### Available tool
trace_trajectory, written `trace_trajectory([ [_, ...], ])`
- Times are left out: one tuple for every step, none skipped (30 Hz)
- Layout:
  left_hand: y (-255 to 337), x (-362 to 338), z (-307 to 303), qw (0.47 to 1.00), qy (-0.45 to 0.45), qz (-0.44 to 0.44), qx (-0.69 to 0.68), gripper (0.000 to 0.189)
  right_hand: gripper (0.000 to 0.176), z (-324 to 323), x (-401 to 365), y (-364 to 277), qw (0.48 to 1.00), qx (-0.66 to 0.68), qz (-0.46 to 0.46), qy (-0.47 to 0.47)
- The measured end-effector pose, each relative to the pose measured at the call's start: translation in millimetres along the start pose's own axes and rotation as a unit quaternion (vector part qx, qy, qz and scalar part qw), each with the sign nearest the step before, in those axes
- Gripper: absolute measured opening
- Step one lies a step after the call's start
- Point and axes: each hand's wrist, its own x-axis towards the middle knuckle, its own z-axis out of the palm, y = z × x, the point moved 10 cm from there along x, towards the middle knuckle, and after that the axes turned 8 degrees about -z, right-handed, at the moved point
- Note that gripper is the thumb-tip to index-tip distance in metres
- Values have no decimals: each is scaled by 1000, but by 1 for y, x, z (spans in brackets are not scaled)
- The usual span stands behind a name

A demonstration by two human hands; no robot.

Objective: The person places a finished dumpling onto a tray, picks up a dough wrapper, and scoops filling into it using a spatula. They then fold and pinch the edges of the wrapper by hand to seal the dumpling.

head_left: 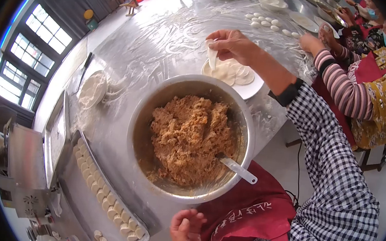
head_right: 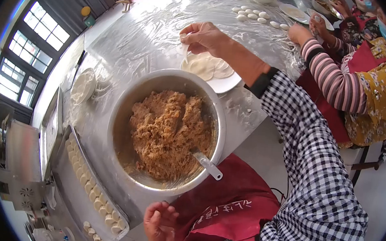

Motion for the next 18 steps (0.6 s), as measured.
trace_trajectory([
  [11, -1, 11, 998, -54, 36, 19, 28, 25, 13, -7, -18, 999, -9, -35, -33],
  [21, -5, 23, 991, -105, 74, 37, 39, 26, 25, -16, -33, 996, -36, -57, -50],
  [26, -6, 26, 992, -92, 77, 32, 39, 26, 39, -28, -45, 996, -31, -52, -63],
  [30, -6, 31, 993, -88, 72, 25, 40, 24, 58, -42, -66, 988, -75, -100, -96],
  [32, -6, 37, 994, -86, 66, 18, 41, 23, 77, -58, -84, 974, -117, -148, -127],
  [31, -6, 34, 995, -69, 57, -53, 38, 23, 98, -78, -95, 969, -113, -163, -147],
  [30, -9, 31, 995, -57, 59, -58, 38, 22, 121, -99, -103, 964, -107, -177, -168],
  [30, -13, 32, 994, -71, 59, -66, 41, 20, 145, -121, -116, 944, -127, -221, -209],
  [31, -17, 35, 992, -85, 61, -73, 43, 18, 168, -144, -123, 920, -145, -266, -249],
  [35, -19, 44, 992, -83, 66, -63, 51, 19, 190, -167, -127, 899, -134, -315, -274],
  [39, -18, 46, 993, -69, 70, -69, 51, 20, 210, -191, -130, 874, -122, -362, -299],
  [40, -17, 54, 986, -100, 45, -127, 55, 21, 231, -218, -123, 860, -110, -337, -367],
  [40, -16, 61, 974, -133, 22, -182, 60, 22, 247, -239, -117, 840, -100, -314, -432],
  [42, -15, 59, 975, -123, 26, -184, 60, 22, 248, -243, -120, 839, -90, -312, -437],
  [42, -16, 64, 952, -166, 10, -259, 63, 25, 248, -248, -121, 830, -111, -309, -451],
  [43, -17, 70, 919, -210, -5, -333, 66, 28, 245, -251, -121, 820, -134, -307, -464],
  [45, -18, 77, 878, -255, -19, -404, 69, 31, 227, -239, -131, 842, -144, -336, -398],
  [44, -12, 75, 919, -216, 4, -329, 71, 31, 208, -226, -138, 860, -122, -341, -359],
])
